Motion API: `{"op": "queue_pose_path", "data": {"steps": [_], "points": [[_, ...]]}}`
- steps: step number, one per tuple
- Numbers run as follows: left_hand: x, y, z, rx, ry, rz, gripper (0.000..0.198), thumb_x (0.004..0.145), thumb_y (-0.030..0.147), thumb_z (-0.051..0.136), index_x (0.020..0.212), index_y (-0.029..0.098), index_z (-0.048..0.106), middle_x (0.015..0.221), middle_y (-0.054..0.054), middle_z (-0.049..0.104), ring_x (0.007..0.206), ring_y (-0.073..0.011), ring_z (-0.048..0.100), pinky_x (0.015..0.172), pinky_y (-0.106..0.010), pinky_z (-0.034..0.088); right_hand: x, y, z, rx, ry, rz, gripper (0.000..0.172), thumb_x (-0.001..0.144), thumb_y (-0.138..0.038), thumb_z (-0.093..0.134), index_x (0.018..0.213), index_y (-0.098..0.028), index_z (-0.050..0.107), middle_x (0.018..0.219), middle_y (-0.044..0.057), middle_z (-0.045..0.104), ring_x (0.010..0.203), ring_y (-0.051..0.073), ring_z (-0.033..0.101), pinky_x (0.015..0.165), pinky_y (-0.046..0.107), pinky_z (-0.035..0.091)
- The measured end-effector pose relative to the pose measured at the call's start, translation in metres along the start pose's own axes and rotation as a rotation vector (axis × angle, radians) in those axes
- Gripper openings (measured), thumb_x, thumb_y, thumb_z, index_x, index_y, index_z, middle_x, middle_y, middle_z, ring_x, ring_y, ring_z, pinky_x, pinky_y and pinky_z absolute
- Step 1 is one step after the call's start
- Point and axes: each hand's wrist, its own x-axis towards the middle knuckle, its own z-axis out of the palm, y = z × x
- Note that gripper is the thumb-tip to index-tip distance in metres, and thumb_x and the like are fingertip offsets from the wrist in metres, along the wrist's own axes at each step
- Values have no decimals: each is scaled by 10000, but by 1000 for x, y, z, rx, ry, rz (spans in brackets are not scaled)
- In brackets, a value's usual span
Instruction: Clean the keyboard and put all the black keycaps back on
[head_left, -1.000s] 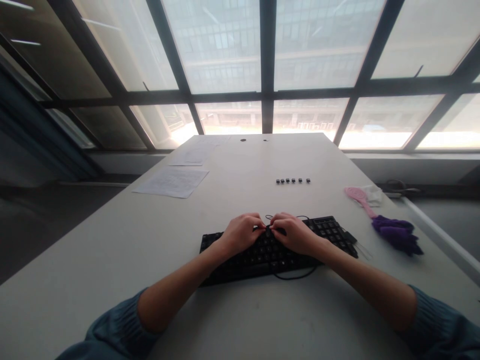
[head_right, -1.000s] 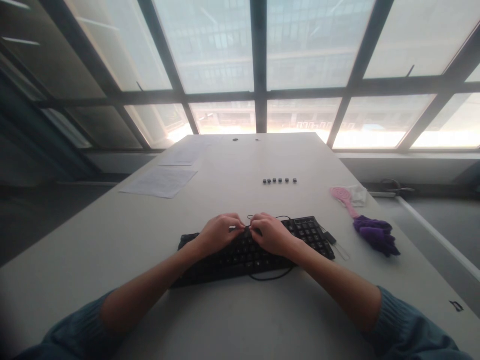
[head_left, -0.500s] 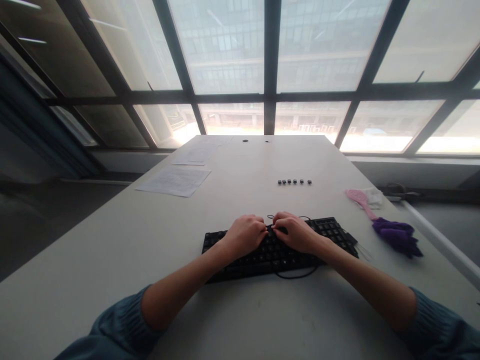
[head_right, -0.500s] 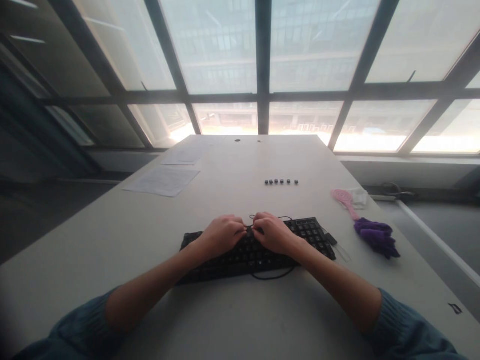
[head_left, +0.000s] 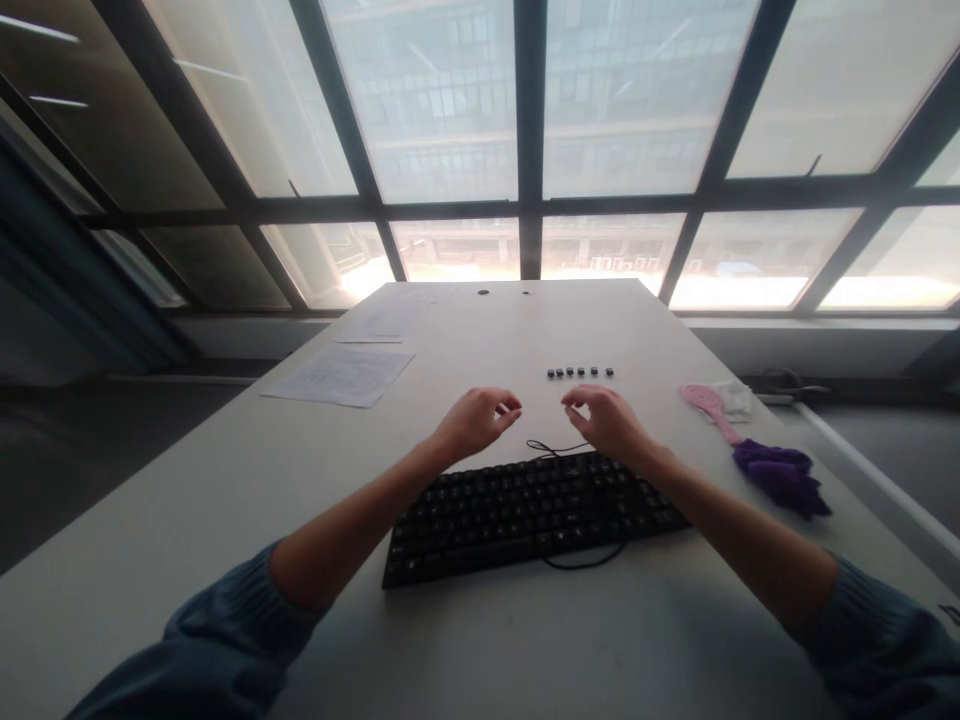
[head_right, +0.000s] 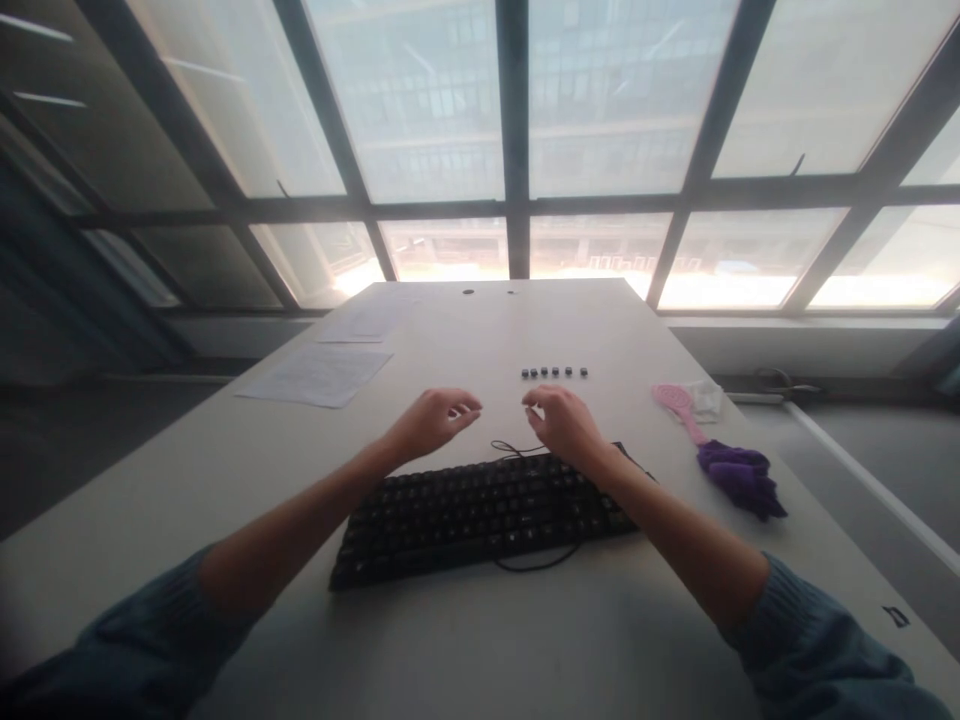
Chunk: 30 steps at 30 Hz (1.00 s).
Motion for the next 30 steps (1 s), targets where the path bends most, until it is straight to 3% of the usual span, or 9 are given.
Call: {"op": "queue_pose_path", "data": {"steps": [3,7,12,17,22,26,30], "points": [[52,-17,4,47,-18,-101,184,879,287,655,965,173,770,903,-53,782,816,-186,731,781,-282,556,45,35,-1,-170,-59,113,153,906,-173,627,1002,-196,743,1001,81,755,902,217,682,831,322,494],[111,-40,27,100,8,-223,159,837,241,699,952,172,784,935,-68,786,872,-196,727,820,-281,555,88,72,16,-286,-159,163,152,898,-162,657,1013,-165,757,1038,123,751,1026,251,655,866,325,480],[146,-60,65,99,-5,-245,205,805,240,737,1002,210,789,1017,-57,784,920,-199,722,858,-287,546,105,93,46,-304,-250,95,140,863,-136,701,972,-188,771,1037,116,752,1109,262,604,925,334,440],[162,-63,93,78,-37,-209,193,788,275,748,970,253,809,960,-51,785,922,-221,716,875,-308,536,113,101,59,-303,-273,73,145,894,-142,635,910,-190,771,1010,117,754,1109,272,582,961,379,393],[172,-58,101,56,-25,-208,187,769,152,677,872,215,820,892,-74,783,902,-237,713,890,-329,533,115,104,63,-287,-262,81,205,887,-85,580,862,-167,766,964,130,757,1060,265,601,959,387,375],[163,-49,89,3,-10,-224,243,742,99,680,938,161,809,910,-80,784,868,-205,718,855,-291,548,109,98,59,-239,-223,88,178,875,-90,607,834,-165,763,949,124,754,1032,264,621,930,374,399],[125,-34,60,-73,-15,-224,201,751,150,725,937,141,801,843,-62,781,812,-172,721,762,-244,559,88,81,40,-138,-171,70,126,882,-139,639,905,-176,757,985,89,750,911,202,663,845,308,463]]}}
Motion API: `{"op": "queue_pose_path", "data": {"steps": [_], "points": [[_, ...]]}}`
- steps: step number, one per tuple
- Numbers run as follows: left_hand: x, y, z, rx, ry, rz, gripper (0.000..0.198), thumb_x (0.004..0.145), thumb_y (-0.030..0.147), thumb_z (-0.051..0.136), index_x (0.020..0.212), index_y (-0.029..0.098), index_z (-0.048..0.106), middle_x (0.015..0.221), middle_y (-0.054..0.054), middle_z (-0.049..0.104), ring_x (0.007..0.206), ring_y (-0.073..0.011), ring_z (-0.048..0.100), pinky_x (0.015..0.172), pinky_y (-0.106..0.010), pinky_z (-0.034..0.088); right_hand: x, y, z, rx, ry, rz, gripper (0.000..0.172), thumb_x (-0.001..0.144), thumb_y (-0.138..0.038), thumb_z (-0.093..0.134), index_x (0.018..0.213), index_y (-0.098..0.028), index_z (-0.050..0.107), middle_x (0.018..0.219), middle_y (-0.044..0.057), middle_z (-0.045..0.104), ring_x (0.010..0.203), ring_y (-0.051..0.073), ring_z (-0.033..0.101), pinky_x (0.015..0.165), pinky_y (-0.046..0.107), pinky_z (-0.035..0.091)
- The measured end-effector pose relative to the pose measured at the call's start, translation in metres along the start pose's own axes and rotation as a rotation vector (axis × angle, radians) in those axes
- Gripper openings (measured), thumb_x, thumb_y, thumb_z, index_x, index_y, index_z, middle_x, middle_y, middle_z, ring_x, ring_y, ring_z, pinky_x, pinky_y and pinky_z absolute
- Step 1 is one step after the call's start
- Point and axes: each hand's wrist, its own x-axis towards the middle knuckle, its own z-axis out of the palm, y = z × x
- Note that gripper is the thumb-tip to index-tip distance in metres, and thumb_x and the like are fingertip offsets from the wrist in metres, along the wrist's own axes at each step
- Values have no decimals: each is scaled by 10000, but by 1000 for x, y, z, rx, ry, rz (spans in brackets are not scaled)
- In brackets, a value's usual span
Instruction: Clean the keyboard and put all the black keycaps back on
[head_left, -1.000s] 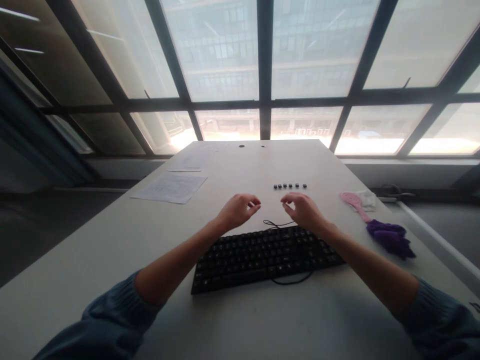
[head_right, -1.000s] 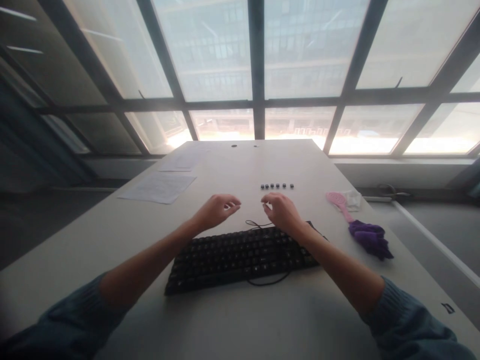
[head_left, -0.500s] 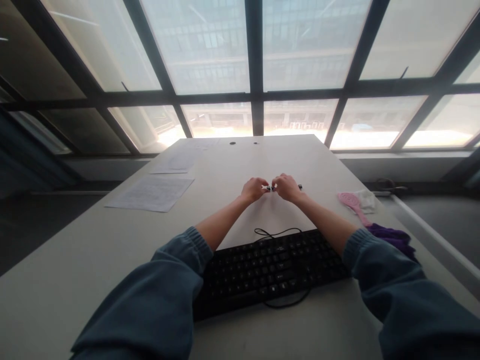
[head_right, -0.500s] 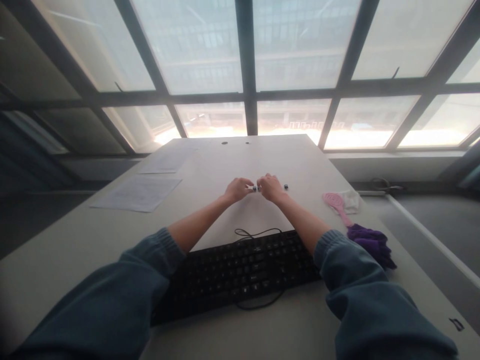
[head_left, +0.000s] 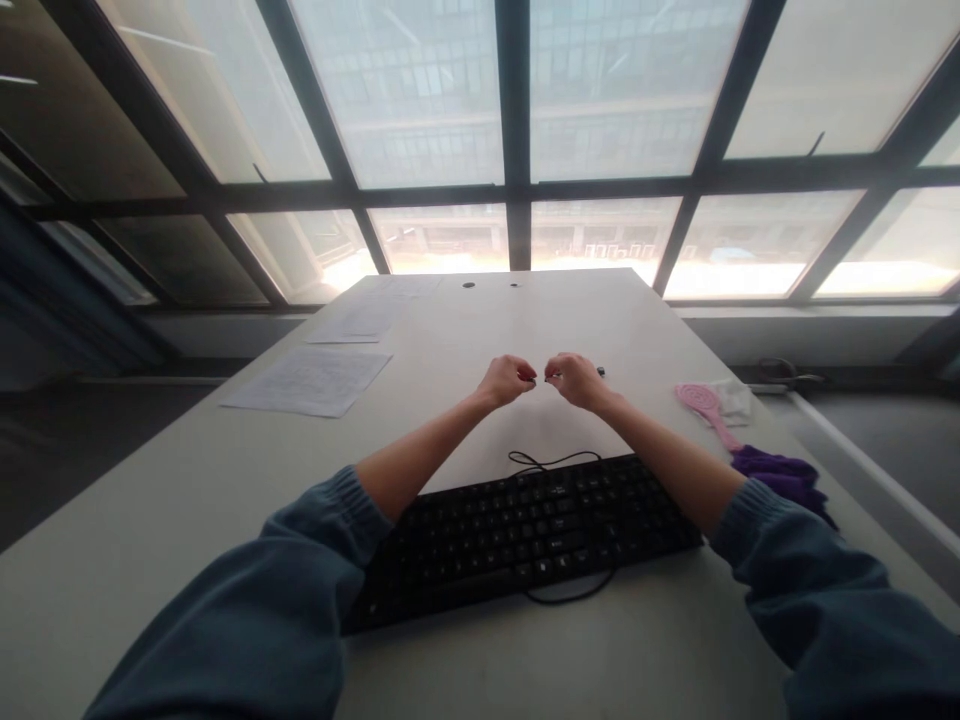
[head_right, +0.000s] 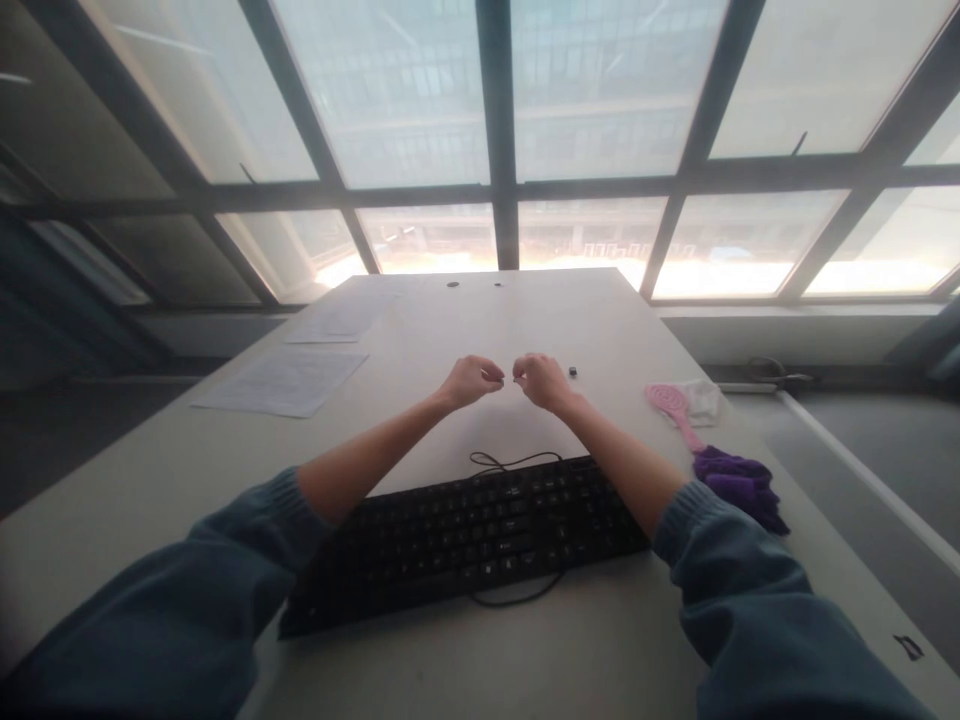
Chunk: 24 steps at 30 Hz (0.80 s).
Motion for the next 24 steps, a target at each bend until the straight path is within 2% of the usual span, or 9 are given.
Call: {"op": "queue_pose_path", "data": {"steps": [2,5,8,10,14,24], "points": [[-31,5,-14,-55,-26,7,173,745,194,749,904,148,802,799,-51,776,779,-168,720,703,-231,554,-23,-9,-10,129,11,-45,107,881,-166,649,908,-184,751,942,62,751,842,171,671,799,279,490],[-82,15,-26,-228,-120,2,191,737,240,760,894,140,802,761,-62,772,732,-178,715,643,-239,538,-66,-25,-21,468,-24,-126,76,851,-190,673,846,-185,748,847,41,747,775,166,670,749,280,517],[-123,30,-26,-293,-189,-1,178,737,246,743,864,138,805,797,-66,782,766,-190,720,690,-253,541,-104,-40,-25,599,-111,-123,77,834,-205,680,836,-188,755,830,35,743,758,168,666,735,288,528],[-140,38,-21,-293,-222,-2,181,752,239,709,866,141,809,796,-57,781,775,-194,719,693,-256,532,-121,-50,-25,604,-155,-126,105,825,-173,663,849,-193,764,848,33,740,790,172,668,759,290,528],[-152,45,-12,-276,-260,19,209,755,206,655,875,142,814,787,-44,777,787,-199,710,678,-252,506,-131,-61,-23,595,-178,-120,171,798,-105,628,856,-188,766,852,32,727,814,176,666,782,291,520],[-151,36,-2,-232,-241,55,239,775,211,631,906,158,824,794,-38,780,782,-197,700,706,-259,505,-131,-61,-15,545,-171,-133,160,815,-100,621,842,-189,751,839,33,704,788,174,647,747,292,500]]}}
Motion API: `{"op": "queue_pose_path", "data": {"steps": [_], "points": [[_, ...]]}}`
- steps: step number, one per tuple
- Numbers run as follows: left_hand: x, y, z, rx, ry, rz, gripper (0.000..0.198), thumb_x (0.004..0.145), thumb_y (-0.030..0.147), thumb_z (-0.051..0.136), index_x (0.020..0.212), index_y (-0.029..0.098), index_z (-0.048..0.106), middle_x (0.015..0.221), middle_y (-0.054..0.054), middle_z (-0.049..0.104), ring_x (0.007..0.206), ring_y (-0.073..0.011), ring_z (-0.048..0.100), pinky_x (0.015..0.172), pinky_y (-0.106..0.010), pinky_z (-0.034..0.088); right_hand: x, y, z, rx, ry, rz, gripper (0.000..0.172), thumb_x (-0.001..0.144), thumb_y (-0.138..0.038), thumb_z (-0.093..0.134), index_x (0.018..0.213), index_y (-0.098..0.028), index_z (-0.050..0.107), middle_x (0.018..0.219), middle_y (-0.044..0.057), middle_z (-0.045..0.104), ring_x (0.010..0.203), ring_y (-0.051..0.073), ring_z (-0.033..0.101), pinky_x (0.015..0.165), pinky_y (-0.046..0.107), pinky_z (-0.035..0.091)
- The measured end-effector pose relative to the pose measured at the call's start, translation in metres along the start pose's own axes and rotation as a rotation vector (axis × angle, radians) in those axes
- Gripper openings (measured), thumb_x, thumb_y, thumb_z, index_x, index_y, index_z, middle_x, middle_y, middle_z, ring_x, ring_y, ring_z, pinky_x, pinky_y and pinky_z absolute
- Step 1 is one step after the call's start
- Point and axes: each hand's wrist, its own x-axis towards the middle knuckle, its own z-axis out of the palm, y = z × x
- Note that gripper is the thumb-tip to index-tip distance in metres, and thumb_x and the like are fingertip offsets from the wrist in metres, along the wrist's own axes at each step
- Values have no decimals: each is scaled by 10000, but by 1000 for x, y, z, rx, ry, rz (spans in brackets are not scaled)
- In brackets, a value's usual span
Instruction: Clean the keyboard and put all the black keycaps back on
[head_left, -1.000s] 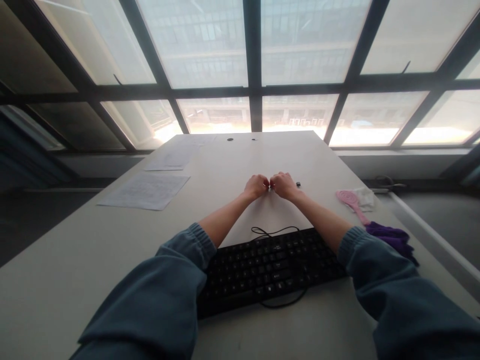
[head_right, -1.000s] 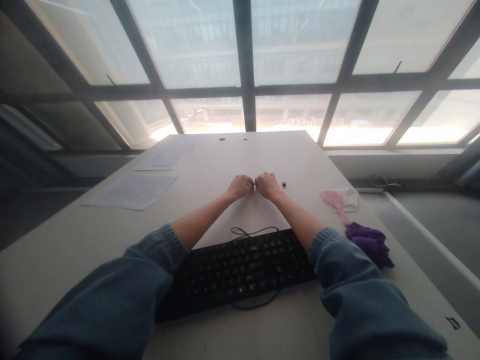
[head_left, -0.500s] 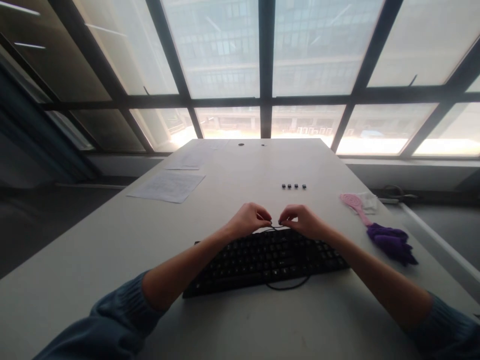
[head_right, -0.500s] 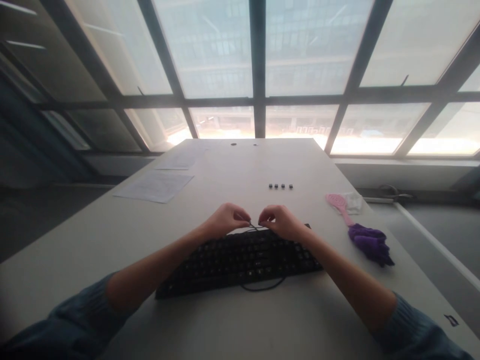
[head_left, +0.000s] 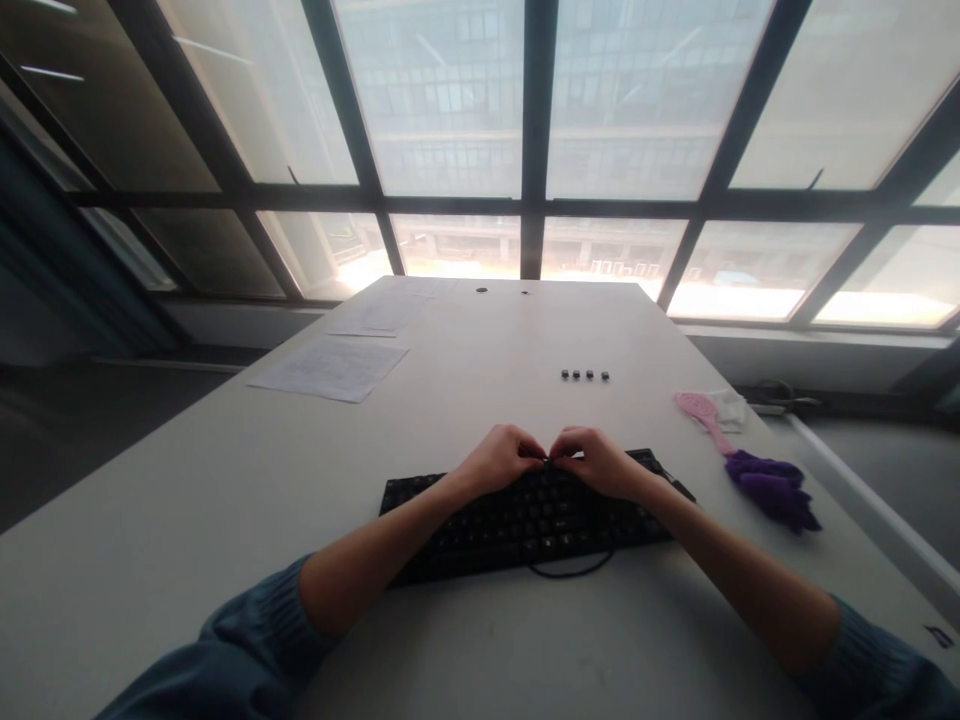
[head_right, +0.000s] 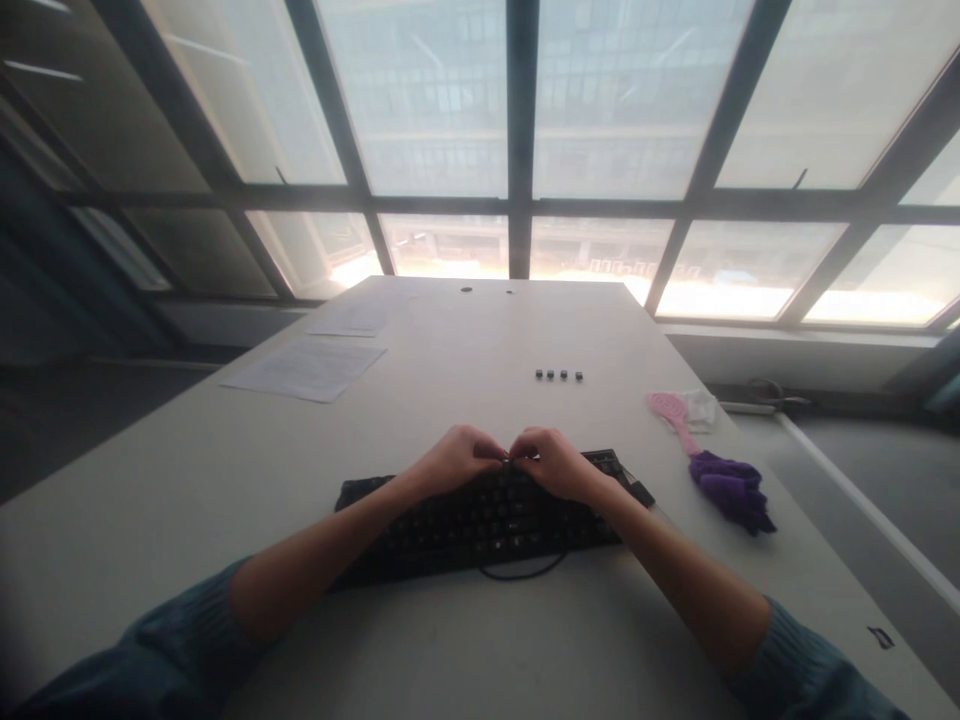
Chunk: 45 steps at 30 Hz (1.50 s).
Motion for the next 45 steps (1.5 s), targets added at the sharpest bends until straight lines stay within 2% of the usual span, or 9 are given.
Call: {"op": "queue_pose_path", "data": {"steps": [7,12,15,19,24,32,35,39,45], "points": [[-4,-1,12,168,98,89,212,758,152,638,859,185,822,821,-38,773,771,-181,688,738,-258,498,-4,1,6,-50,24,-73,153,819,-72,629,831,-196,720,863,38,699,808,182,649,773,304,497],[-4,-6,18,146,142,106,258,784,147,651,984,206,804,879,-31,784,814,-185,705,782,-267,506,-6,3,8,-23,40,-85,144,826,-73,639,802,-196,712,878,39,708,824,181,656,805,302,501],[-4,-10,19,190,135,141,202,817,148,636,904,190,813,869,-52,780,815,-193,704,799,-277,508,-7,2,8,-28,45,-83,147,827,-71,634,817,-194,713,883,41,710,830,183,659,805,302,502],[-4,-11,20,265,130,213,228,869,138,588,839,174,812,896,-77,758,823,-190,696,812,-276,510,-7,1,8,-35,54,-87,148,842,-77,625,826,-192,716,889,45,710,825,182,658,790,299,502],[-6,-5,21,417,67,261,303,924,140,521,789,153,792,859,-92,718,803,-192,671,776,-280,502,-7,-1,8,-44,54,-87,159,842,-69,626,824,-200,716,886,41,711,824,183,660,786,298,503],[-10,4,11,511,-9,308,295,953,141,513,856,186,788,937,-86,732,932,-210,627,866,-299,485,-8,-4,6,-57,35,-98,175,867,-86,619,859,-209,743,927,45,729,852,185,678,827,302,516],[-16,11,9,592,-44,289,224,968,244,551,974,183,767,1041,-99,719,1007,-240,615,910,-332,472,-12,-4,6,-93,17,-114,200,885,-94,600,886,-218,756,969,46,732,881,184,684,843,298,514],[-27,22,10,685,-99,224,325,953,402,588,1139,164,707,1164,-133,672,1098,-292,587,948,-380,453,-17,-6,7,-148,-6,-129,192,920,-136,580,891,-214,753,1030,57,724,911,184,684,852,293,510],[-30,27,7,695,-152,206,418,928,443,604,1249,181,656,1237,-132,632,1135,-295,570,965,-371,434,-20,-9,7,-202,-17,-138,201,914,-117,563,850,-207,731,1033,62,713,914,182,679,859,290,508]]}}
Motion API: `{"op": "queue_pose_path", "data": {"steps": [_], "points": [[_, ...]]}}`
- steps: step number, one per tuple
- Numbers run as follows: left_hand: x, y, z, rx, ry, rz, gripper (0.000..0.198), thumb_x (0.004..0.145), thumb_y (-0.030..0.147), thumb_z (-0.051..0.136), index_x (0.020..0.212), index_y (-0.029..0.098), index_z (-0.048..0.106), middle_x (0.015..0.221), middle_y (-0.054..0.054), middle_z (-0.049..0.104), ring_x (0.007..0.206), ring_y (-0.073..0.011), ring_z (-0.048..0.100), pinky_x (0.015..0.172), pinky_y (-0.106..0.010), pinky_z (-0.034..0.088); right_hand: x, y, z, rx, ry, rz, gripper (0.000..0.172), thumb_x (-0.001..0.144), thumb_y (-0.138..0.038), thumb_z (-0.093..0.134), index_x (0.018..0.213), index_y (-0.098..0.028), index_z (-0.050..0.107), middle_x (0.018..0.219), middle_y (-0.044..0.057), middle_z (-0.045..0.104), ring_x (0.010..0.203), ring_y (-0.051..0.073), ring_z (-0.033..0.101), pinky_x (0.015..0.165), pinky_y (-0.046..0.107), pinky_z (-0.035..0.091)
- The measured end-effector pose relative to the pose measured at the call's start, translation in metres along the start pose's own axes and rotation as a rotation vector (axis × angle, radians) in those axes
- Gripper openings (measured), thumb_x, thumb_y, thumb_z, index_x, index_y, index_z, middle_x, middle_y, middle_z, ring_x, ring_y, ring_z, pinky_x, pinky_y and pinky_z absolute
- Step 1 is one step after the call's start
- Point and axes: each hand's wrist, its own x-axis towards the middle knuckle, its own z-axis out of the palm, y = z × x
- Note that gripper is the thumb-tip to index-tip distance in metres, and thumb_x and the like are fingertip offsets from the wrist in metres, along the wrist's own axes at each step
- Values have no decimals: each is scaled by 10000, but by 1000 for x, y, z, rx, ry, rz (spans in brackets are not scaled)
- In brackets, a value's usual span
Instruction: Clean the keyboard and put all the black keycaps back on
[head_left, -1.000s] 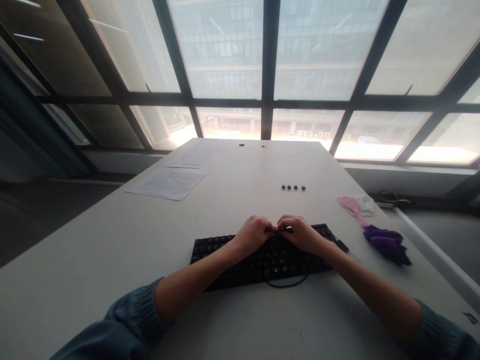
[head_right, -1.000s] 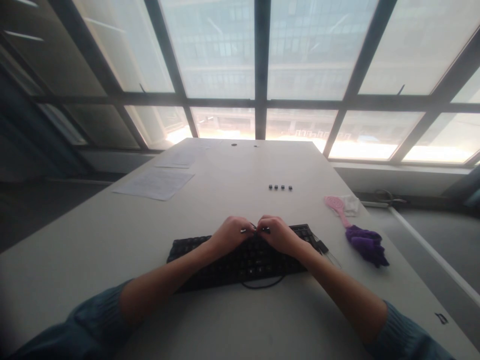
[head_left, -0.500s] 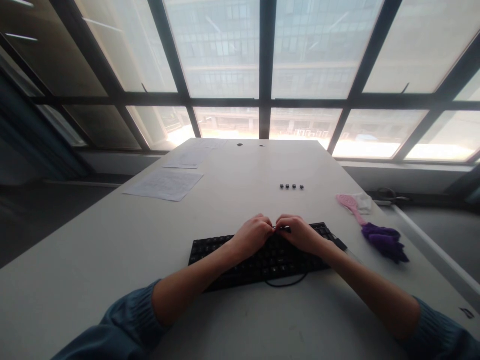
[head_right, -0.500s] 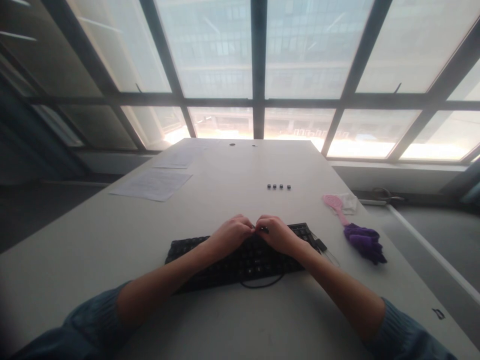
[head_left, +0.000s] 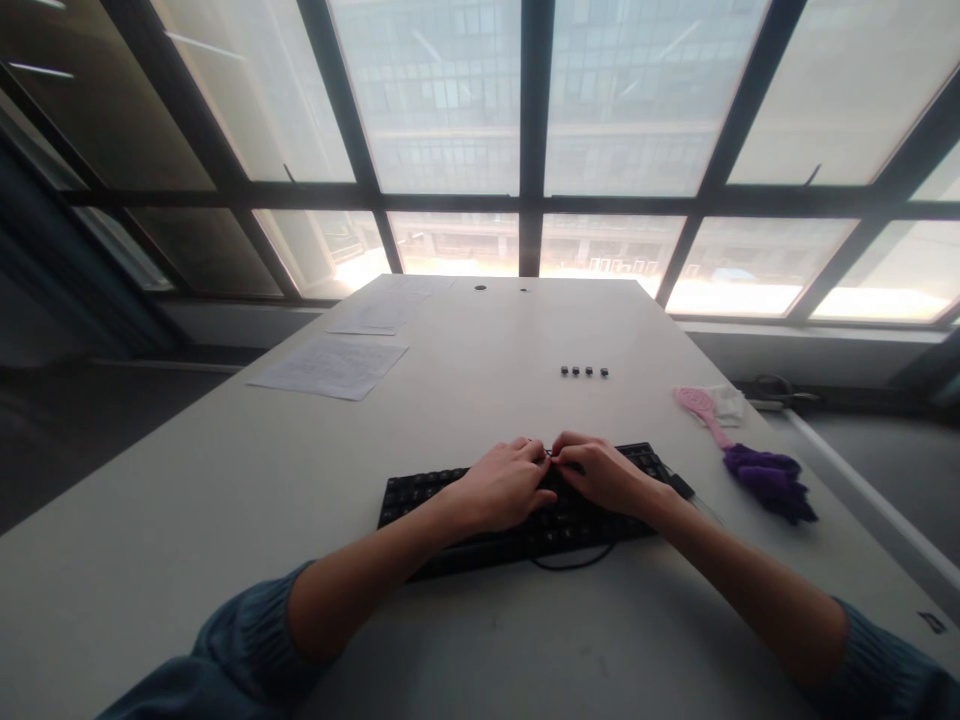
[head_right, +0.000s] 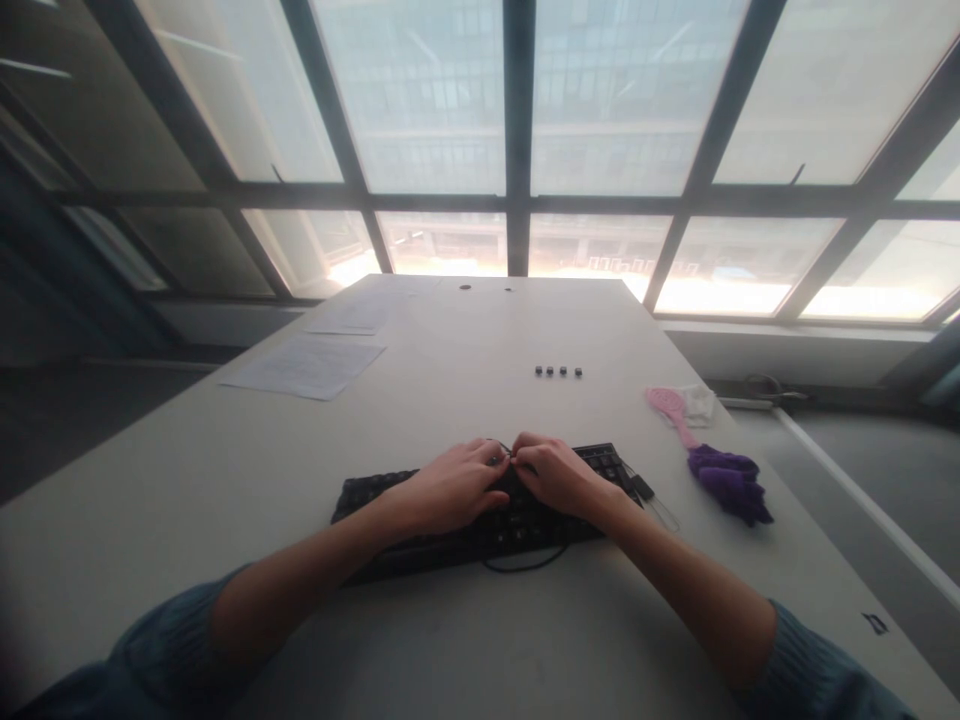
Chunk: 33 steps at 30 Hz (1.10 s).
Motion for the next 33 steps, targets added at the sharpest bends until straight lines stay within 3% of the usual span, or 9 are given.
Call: {"op": "queue_pose_path", "data": {"steps": [6,21,27,30,33], "points": [[2,-5,-1,-15,-28,19,349,953,443,546,1154,200,698,1179,-115,642,1085,-277,595,919,-353,456,0,-2,0,-20,1,24,204,933,-146,555,835,-209,722,1027,62,707,883,179,675,817,286,502],[-2,8,-1,6,-57,-42,458,901,420,648,1278,161,629,1299,-148,607,1177,-313,566,1000,-386,442,0,-3,2,-81,-20,1,195,934,-142,546,818,-189,695,1011,75,688,902,184,655,840,287,490],[-3,14,-2,-45,-44,-101,482,909,402,634,1318,152,586,1292,-161,616,1189,-323,574,1011,-417,455,0,-5,2,-76,-7,17,159,922,-116,551,919,-192,691,980,62,684,901,181,643,832,279,484],[-5,12,-1,-85,-23,-131,579,918,406,624,1420,153,485,1333,-162,611,1239,-319,560,1044,-423,440,-1,1,-7,-59,46,69,213,908,-90,547,1009,-202,698,1019,57,701,960,189,643,874,292,477],[-8,11,2,-93,-55,-133,815,837,498,711,1495,149,381,1483,-188,503,1367,-351,463,1122,-454,376,-4,11,-20,-162,111,179,224,900,-87,530,972,-192,715,990,72,718,980,215,644,893,323,465]]}}
